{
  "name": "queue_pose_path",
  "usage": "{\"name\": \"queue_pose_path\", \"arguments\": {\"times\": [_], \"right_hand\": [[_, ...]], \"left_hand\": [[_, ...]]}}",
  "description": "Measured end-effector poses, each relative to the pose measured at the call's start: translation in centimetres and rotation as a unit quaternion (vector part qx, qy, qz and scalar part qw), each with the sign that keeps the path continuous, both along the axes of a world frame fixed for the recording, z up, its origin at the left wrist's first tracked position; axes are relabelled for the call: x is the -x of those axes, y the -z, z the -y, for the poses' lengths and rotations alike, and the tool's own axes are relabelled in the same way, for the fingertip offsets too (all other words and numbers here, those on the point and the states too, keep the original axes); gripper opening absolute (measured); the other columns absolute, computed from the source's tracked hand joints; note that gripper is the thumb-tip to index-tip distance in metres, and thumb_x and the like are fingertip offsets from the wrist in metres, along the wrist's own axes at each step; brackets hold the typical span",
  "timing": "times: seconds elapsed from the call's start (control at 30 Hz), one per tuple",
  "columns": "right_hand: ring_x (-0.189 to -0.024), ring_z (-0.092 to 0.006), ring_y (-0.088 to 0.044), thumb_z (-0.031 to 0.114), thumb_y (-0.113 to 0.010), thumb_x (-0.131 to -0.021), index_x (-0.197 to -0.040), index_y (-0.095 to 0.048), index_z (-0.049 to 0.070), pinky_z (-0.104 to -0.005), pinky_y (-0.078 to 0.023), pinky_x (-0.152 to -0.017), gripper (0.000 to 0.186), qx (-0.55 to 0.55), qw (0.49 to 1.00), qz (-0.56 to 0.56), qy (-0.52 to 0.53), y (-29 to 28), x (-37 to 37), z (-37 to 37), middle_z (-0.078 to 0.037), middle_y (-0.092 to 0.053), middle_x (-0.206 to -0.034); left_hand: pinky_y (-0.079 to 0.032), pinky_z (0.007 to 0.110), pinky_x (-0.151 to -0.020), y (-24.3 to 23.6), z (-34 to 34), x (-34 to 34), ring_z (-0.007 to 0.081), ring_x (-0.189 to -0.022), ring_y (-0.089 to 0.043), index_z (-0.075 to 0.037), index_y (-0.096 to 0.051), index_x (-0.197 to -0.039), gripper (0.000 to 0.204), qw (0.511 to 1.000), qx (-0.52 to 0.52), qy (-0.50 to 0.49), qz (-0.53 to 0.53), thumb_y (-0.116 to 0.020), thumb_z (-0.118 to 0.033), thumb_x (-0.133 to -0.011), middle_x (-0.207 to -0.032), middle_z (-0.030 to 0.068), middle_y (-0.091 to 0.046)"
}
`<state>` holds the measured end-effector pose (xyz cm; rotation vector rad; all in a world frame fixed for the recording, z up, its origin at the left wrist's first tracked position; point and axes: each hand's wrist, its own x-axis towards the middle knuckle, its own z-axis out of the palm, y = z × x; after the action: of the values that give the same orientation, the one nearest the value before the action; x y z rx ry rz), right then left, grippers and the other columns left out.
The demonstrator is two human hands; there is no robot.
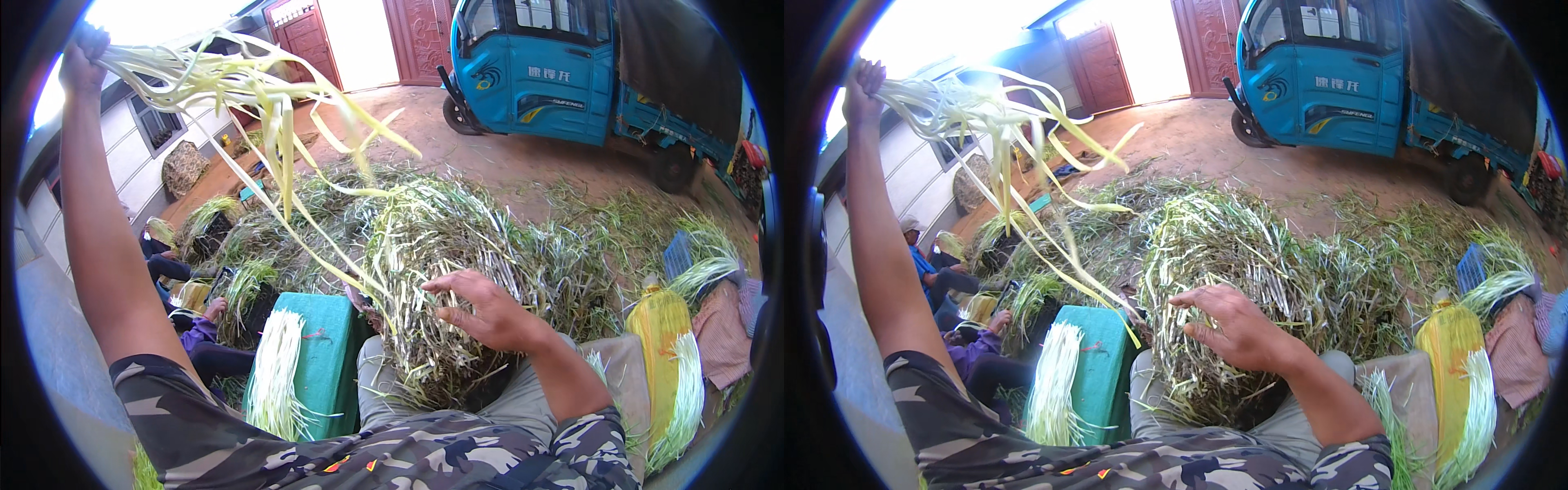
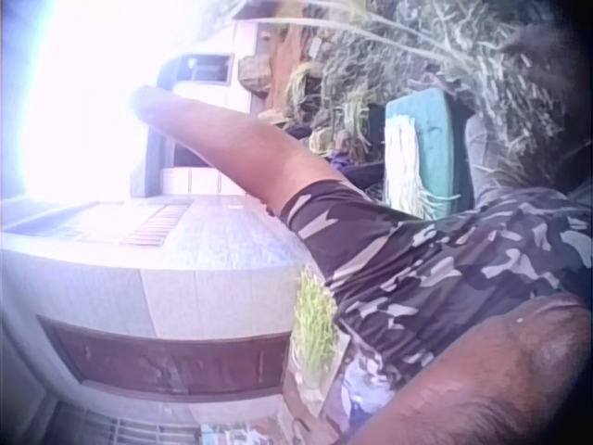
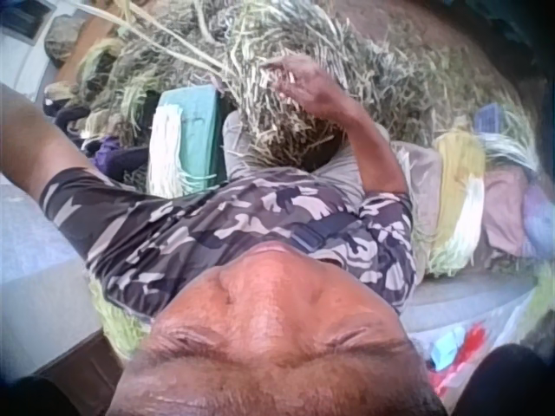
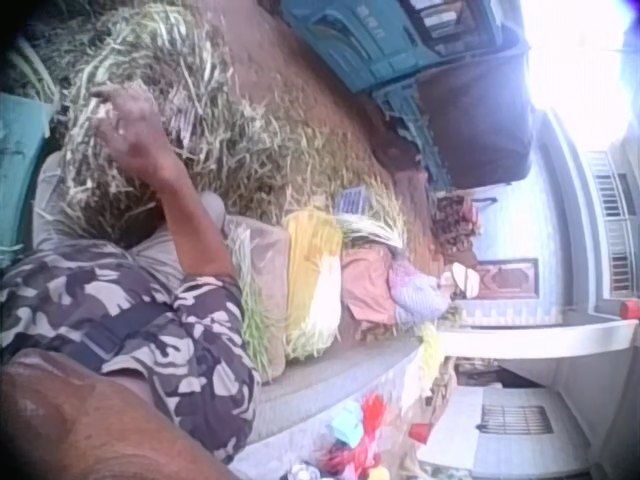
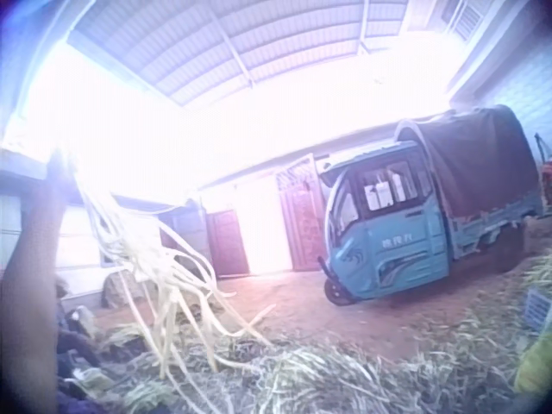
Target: The person sits on the ground and repeatedly pulls long, thin strips from a pile of plant material, separating them by hand. The strips are gathered and placed into a growing bundle on a green block beside them.
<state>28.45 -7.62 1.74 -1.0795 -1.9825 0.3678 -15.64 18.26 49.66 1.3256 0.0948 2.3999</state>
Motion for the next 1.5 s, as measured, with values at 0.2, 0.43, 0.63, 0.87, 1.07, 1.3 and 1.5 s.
{"name": "queue_pose_path", "arguments": {"times": [0.2, 0.43, 0.63, 0.87, 1.07, 1.3, 1.5], "right_hand": [[-0.100, -0.0222, -0.061, 0.013, -0.072, -0.090, -0.120, -0.065, 0.007, -0.0361, -0.047, -0.090, 0.031, -0.099, 0.988, -0.099, 0.060, -3.6, -1.1, 1.7, -0.009, -0.066, -0.104], [-0.077, -0.0149, -0.064, 0.004, -0.080, -0.084, -0.100, -0.067, 0.004, -0.0282, -0.050, -0.071, 0.020, -0.242, 0.947, -0.186, 0.099, -7.2, -1.5, 2.9, -0.007, -0.068, -0.087], [-0.077, -0.0140, -0.064, 0.004, -0.081, -0.083, -0.095, -0.066, 0.002, -0.0281, -0.050, -0.071, 0.018, -0.297, 0.935, -0.175, 0.087, -10.4, -1.3, 3.6, -0.007, -0.069, -0.084], [-0.084, -0.0155, -0.064, 0.023, -0.070, -0.095, -0.116, -0.065, 0.003, -0.0304, -0.051, -0.076, 0.030, -0.269, 0.955, -0.120, 0.028, -14.3, 0.4, 2.9, -0.009, -0.068, -0.096], [-0.091, -0.0170, -0.061, 0.032, -0.070, -0.095, -0.123, -0.063, 0.003, -0.0317, -0.049, -0.080, 0.041, -0.247, 0.967, 0.002, 0.063, -16.3, 2.9, 0.8, -0.009, -0.066, -0.104], [-0.079, -0.0228, -0.063, 0.016, -0.068, -0.094, -0.113, -0.067, -0.002, -0.0343, -0.049, -0.069, 0.026, -0.208, 0.977, 0.028, 0.045, -16.5, 4.6, -0.7, -0.013, -0.065, -0.088], [-0.089, -0.0383, -0.066, 0.001, -0.061, -0.089, -0.102, -0.071, -0.001, -0.0455, -0.052, -0.081, 0.017, -0.195, 0.976, 0.089, 0.041, -16.5, 4.8, -0.4, -0.021, -0.069, -0.096]], "left_hand": [[-0.063, 0.036, -0.081, 3.5, 3.0, -2.6, 0.0264, -0.092, -0.071, 0.002, -0.061, -0.107, 0.027, 0.999, -0.027, 0.001, -0.037, -0.068, -0.020, -0.094, -0.094, 0.0108, -0.065], [-0.063, 0.028, -0.066, 3.4, 2.9, -0.7, 0.0165, -0.075, -0.070, -0.009, -0.061, -0.093, 0.017, 0.982, -0.023, 0.069, -0.176, -0.069, -0.023, -0.094, -0.082, 0.0024, -0.066], [-0.062, 0.027, -0.070, 6.9, 3.7, -5.5, 0.0175, -0.085, -0.070, -0.004, -0.064, -0.109, 0.031, 0.995, 0.000, -0.019, -0.094, -0.074, -0.028, -0.091, -0.097, 0.0055, -0.065], [-0.059, 0.027, -0.076, 9.5, 6.2, -9.6, 0.0176, -0.092, -0.068, -0.007, -0.068, -0.117, 0.036, 0.990, -0.003, 0.008, -0.141, -0.076, -0.029, -0.089, -0.101, 0.0047, -0.063], [-0.021, 0.026, -0.036, 11.9, 8.2, -13.6, 0.0088, -0.038, -0.025, -0.023, -0.033, -0.061, 0.048, 0.967, -0.089, 0.120, -0.204, -0.046, -0.032, -0.106, -0.050, -0.0072, -0.027], [-0.024, 0.026, -0.036, 12.3, 8.3, -14.4, 0.0079, -0.037, -0.028, -0.022, -0.040, -0.064, 0.043, 0.954, -0.099, 0.139, -0.246, -0.048, -0.033, -0.105, -0.051, -0.0074, -0.030], [-0.024, 0.025, -0.035, 10.0, 5.0, -12.2, 0.0086, -0.035, -0.027, -0.020, -0.041, -0.064, 0.043, 0.803, -0.138, 0.451, -0.363, -0.047, -0.031, -0.105, -0.049, -0.0068, -0.030]]}}
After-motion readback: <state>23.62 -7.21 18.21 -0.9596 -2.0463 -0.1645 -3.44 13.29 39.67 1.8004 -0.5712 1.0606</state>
